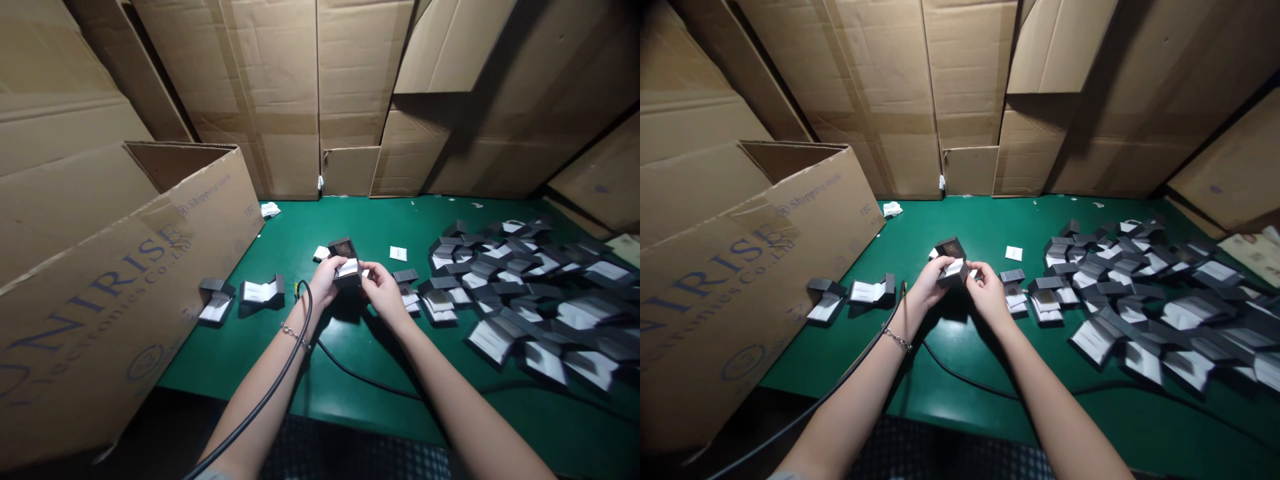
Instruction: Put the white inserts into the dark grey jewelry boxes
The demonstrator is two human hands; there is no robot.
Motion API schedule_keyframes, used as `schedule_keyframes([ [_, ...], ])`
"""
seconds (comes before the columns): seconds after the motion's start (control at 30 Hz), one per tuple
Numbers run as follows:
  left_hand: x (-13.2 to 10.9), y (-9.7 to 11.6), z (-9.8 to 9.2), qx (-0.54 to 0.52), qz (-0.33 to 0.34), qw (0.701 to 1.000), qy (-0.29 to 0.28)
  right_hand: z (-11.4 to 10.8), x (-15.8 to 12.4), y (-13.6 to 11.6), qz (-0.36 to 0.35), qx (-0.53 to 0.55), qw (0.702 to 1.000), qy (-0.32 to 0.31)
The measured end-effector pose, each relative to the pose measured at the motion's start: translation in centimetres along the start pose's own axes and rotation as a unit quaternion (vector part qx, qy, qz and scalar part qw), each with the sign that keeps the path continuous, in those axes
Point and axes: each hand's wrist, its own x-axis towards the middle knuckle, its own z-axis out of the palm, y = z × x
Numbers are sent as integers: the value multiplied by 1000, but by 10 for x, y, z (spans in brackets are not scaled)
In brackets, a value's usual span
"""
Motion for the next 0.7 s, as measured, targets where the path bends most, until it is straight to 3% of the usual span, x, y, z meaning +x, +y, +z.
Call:
schedule_keyframes([
  [0.13,-2,2,3,21,30,999,-10,0,-1,0,11,41,999,19],
  [0.27,0,6,2,-20,83,995,44,1,0,1,-13,104,992,76],
  [0.4,3,10,-1,-32,62,994,86,1,0,-2,-25,154,982,111],
  [0.7,7,2,-4,-43,79,994,60,1,-3,-12,-29,194,972,132],
])
